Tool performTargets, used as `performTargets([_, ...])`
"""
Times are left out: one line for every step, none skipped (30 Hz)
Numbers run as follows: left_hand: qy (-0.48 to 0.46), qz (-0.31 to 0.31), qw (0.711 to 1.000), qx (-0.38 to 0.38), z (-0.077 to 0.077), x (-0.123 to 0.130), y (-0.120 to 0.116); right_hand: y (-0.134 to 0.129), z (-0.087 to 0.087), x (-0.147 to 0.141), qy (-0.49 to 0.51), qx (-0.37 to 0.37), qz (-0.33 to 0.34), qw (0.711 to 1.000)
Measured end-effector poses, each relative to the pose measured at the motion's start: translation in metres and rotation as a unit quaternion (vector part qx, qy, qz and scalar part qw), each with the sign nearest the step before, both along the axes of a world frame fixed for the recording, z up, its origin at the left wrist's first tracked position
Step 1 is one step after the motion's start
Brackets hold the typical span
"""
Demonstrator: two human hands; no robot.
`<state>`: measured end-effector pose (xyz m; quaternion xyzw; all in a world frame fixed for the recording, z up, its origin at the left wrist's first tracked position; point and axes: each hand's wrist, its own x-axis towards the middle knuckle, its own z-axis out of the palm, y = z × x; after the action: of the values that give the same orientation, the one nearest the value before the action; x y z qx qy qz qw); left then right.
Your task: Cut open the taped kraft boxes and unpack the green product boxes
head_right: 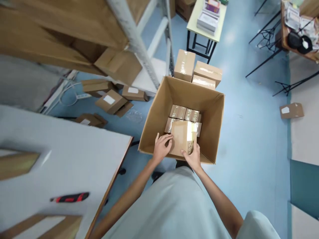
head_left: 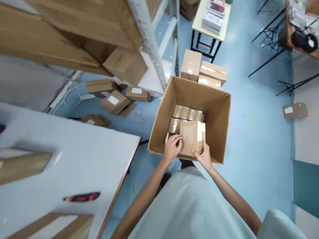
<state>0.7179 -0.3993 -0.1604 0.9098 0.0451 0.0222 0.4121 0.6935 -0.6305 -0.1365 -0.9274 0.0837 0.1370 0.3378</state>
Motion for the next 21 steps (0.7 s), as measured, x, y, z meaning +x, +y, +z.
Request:
performTargets([-0.004,0.023,1.000,-0.011,0.009,-0.040,0.004,0.004,0.016,-0.010,0.010,0.017,0.011,1.000])
performTargets([-0.004,0.045,0.999,-0.018,0.016,-0.081,0.011,0.010,0.030,-0.021,0.018,0.032,0.026,0.999])
performTargets([-0.001,0.068,0.997,-0.021,0.023,-0.121,0.022,0.019,0.043,-0.032,0.022,0.044,0.046,0.998])
performTargets([0.004,0.092,0.996,-0.020,0.029,-0.161,0.035,0.031,0.054,-0.044,0.021,0.052,0.072,0.996])
performTargets([0.005,0.121,0.993,-0.015,0.035,-0.201,0.050,0.045,0.062,-0.057,0.019,0.059,0.102,0.993])
performTargets([0.003,0.158,0.987,-0.005,0.039,-0.241,0.065,0.061,0.068,-0.070,0.018,0.067,0.133,0.989])
performTargets([-0.003,0.197,0.980,0.007,0.043,-0.279,0.080,0.078,0.073,-0.085,0.020,0.075,0.164,0.983])
performTargets([-0.010,0.241,0.970,0.022,0.047,-0.317,0.094,0.097,0.075,-0.101,0.023,0.081,0.196,0.977])
performTargets([-0.017,0.286,0.957,0.036,0.050,-0.353,0.107,0.117,0.076,-0.118,0.025,0.085,0.226,0.970])
performTargets([-0.026,0.329,0.943,0.049,0.055,-0.388,0.120,0.137,0.076,-0.136,0.025,0.087,0.253,0.963])
performTargets([-0.037,0.372,0.925,0.063,0.059,-0.421,0.131,0.157,0.076,-0.154,0.021,0.087,0.275,0.957])
performTargets([-0.049,0.414,0.906,0.077,0.063,-0.452,0.143,0.178,0.075,-0.172,0.012,0.087,0.296,0.951])
performTargets([-0.061,0.456,0.884,0.090,0.068,-0.481,0.155,0.198,0.075,-0.189,0.001,0.086,0.317,0.945])
performTargets([-0.070,0.497,0.859,0.101,0.072,-0.508,0.167,0.218,0.075,-0.206,-0.011,0.084,0.338,0.937])
performTargets([-0.076,0.538,0.833,0.108,0.075,-0.533,0.179,0.237,0.076,-0.222,-0.024,0.081,0.359,0.929])
performTargets([-0.079,0.578,0.805,0.110,0.077,-0.556,0.190,0.256,0.078,-0.236,-0.037,0.077,0.380,0.921])
performTargets([-0.082,0.614,0.778,0.106,0.078,-0.576,0.201,0.273,0.081,-0.250,-0.049,0.073,0.398,0.913])
performTargets([-0.083,0.644,0.754,0.095,0.078,-0.593,0.210,0.288,0.085,-0.261,-0.059,0.068,0.412,0.907])
performTargets([-0.082,0.668,0.735,0.075,0.077,-0.606,0.218,0.303,0.090,-0.270,-0.067,0.063,0.421,0.902])
performTargets([-0.080,0.686,0.722,0.045,0.075,-0.615,0.225,0.316,0.095,-0.277,-0.072,0.054,0.427,0.900])
performTargets([-0.077,0.695,0.715,0.003,0.072,-0.619,0.232,0.328,0.102,-0.282,-0.077,0.041,0.432,0.898])
